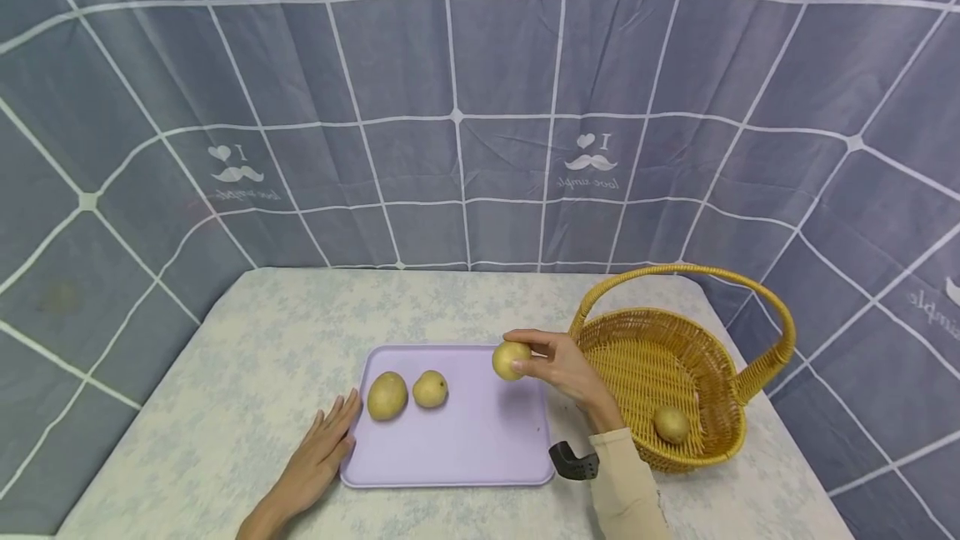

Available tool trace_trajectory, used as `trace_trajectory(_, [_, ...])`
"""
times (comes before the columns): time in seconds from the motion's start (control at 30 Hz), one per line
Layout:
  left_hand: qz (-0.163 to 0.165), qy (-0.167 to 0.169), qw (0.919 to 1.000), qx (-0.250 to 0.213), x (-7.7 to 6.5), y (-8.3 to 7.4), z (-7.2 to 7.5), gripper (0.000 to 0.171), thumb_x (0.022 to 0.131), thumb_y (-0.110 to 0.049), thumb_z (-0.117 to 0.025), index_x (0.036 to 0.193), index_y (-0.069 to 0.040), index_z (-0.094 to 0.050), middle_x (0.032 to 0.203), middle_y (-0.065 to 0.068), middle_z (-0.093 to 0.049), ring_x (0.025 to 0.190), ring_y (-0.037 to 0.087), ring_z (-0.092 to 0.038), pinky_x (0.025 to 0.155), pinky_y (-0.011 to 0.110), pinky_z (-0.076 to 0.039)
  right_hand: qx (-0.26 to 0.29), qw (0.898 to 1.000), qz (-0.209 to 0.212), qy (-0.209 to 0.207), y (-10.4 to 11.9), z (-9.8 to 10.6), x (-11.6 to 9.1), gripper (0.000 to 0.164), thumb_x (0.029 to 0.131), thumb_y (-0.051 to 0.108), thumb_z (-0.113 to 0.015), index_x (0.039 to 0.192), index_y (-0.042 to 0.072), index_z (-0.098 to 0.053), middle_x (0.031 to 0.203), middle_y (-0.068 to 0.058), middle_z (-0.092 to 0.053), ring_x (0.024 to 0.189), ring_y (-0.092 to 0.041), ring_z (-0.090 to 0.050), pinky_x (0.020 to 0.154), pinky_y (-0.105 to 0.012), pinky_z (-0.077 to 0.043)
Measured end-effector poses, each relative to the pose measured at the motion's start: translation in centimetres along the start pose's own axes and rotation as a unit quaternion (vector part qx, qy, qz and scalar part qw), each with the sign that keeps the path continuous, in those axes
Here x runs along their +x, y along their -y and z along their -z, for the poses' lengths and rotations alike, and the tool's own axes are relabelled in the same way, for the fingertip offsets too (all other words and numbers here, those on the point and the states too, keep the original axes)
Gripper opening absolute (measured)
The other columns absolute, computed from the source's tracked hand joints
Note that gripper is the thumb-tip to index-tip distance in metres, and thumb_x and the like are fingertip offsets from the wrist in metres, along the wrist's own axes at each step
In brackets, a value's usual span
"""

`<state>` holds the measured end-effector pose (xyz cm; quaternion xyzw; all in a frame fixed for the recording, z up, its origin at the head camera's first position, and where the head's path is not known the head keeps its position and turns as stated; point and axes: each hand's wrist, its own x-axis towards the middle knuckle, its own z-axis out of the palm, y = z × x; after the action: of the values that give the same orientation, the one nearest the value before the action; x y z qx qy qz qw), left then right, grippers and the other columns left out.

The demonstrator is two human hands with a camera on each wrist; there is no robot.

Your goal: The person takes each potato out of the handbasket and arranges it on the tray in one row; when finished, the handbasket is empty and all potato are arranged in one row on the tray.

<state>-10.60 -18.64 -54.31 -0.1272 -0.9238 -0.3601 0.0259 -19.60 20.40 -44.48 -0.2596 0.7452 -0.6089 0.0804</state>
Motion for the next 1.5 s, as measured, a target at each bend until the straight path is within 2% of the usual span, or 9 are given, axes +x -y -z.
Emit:
trace_trajectory(0.13, [-0.001, -0.001, 1.0000, -0.003, 0.0, -0.1, 0.0, 0.050, 0.102, -0.015, -0.044, 0.149, -0.006, -0.031, 0.157, 0.005, -0.023, 0.145, 0.033, -0.018, 0.116, 0.019, 0.013, -0.021, 0.999, -0.035, 0.018, -2.0, -1.8, 1.4, 0.042, 0.088, 0.012, -0.069, 0.126, -0.004, -0.059, 0.132, -0.023, -0.055, 0.117, -0.026, -0.059, 0.090, -0.024, -0.052])
trace_trajectory(0.37, [-0.008, -0.011, 0.9999, 0.004, 0.1, 0.0, 0.0, 0.050, 0.101, -0.014, -0.046, 0.148, -0.005, -0.032, 0.156, 0.006, -0.026, 0.144, 0.034, -0.021, 0.115, 0.016, 0.013, -0.042, 0.997, -0.044, 0.056, -5.0, -4.2, 2.4, 0.042, 0.087, 0.008, -0.069, 0.123, -0.009, -0.059, 0.128, -0.024, -0.058, 0.118, -0.035, -0.056, 0.097, -0.023, -0.047])
trace_trajectory(0.6, [-0.012, -0.012, 0.9998, 0.006, 0.1, 0.1, -0.1, 0.050, 0.100, -0.013, -0.046, 0.148, -0.005, -0.033, 0.156, 0.006, -0.026, 0.144, 0.034, -0.021, 0.114, 0.015, 0.013, -0.019, 0.995, -0.067, 0.077, -3.0, -5.8, 2.0, 0.038, 0.086, -0.006, -0.064, 0.120, -0.020, -0.054, 0.120, -0.033, -0.059, 0.115, -0.044, -0.055, 0.094, -0.021, -0.047])
trace_trajectory(0.77, [-0.009, -0.012, 0.9999, 0.004, 0.0, 0.0, 0.0, 0.050, 0.100, -0.013, -0.046, 0.148, -0.005, -0.033, 0.156, 0.006, -0.027, 0.144, 0.034, -0.021, 0.114, 0.015, 0.013, -0.034, 0.993, -0.084, 0.074, -4.1, -6.0, 2.2, 0.041, 0.086, -0.002, -0.064, 0.124, -0.016, -0.054, 0.123, -0.030, -0.059, 0.114, -0.039, -0.056, 0.090, -0.017, -0.047])
trace_trajectory(0.9, [-0.009, -0.012, 0.9999, 0.005, 0.0, -0.1, 0.0, 0.050, 0.100, -0.013, -0.046, 0.148, -0.005, -0.033, 0.156, 0.006, -0.026, 0.144, 0.034, -0.021, 0.114, 0.015, 0.013, -0.039, 0.993, -0.084, 0.070, -5.9, -6.1, 2.2, 0.044, 0.087, 0.000, -0.064, 0.128, -0.011, -0.053, 0.130, -0.026, -0.056, 0.117, -0.037, -0.054, 0.092, -0.017, -0.045])
trace_trajectory(1.0, [-0.009, -0.012, 0.9999, 0.005, 0.1, -0.2, 0.1, 0.050, 0.100, -0.013, -0.046, 0.148, -0.004, -0.033, 0.156, 0.006, -0.026, 0.144, 0.034, -0.021, 0.114, 0.016, 0.013, -0.041, 0.994, -0.075, 0.071, -6.4, -6.1, 2.2, 0.046, 0.088, 0.005, -0.066, 0.130, -0.008, -0.054, 0.133, -0.024, -0.054, 0.119, -0.034, -0.054, 0.095, -0.019, -0.045])
trace_trajectory(1.23, [-0.006, -0.010, 0.9999, 0.005, 0.1, -0.3, 0.2, 0.050, 0.100, -0.012, -0.046, 0.148, -0.004, -0.032, 0.156, 0.006, -0.026, 0.144, 0.034, -0.021, 0.115, 0.016, 0.013, -0.053, 0.994, -0.060, 0.073, -6.3, -6.2, 2.3, 0.047, 0.087, 0.012, -0.069, 0.129, -0.005, -0.056, 0.133, -0.022, -0.055, 0.119, -0.027, -0.055, 0.097, -0.024, -0.046])
trace_trajectory(1.5, [-0.008, -0.010, 0.9999, 0.003, 0.1, -0.3, 0.2, 0.050, 0.100, -0.012, -0.046, 0.148, -0.003, -0.033, 0.156, 0.006, -0.026, 0.144, 0.034, -0.021, 0.114, 0.015, 0.013, -0.034, 0.994, -0.072, 0.074, -6.1, -6.4, 2.5, 0.049, 0.086, 0.009, -0.070, 0.130, -0.005, -0.055, 0.133, -0.021, -0.054, 0.120, -0.031, -0.054, 0.097, -0.021, -0.045])
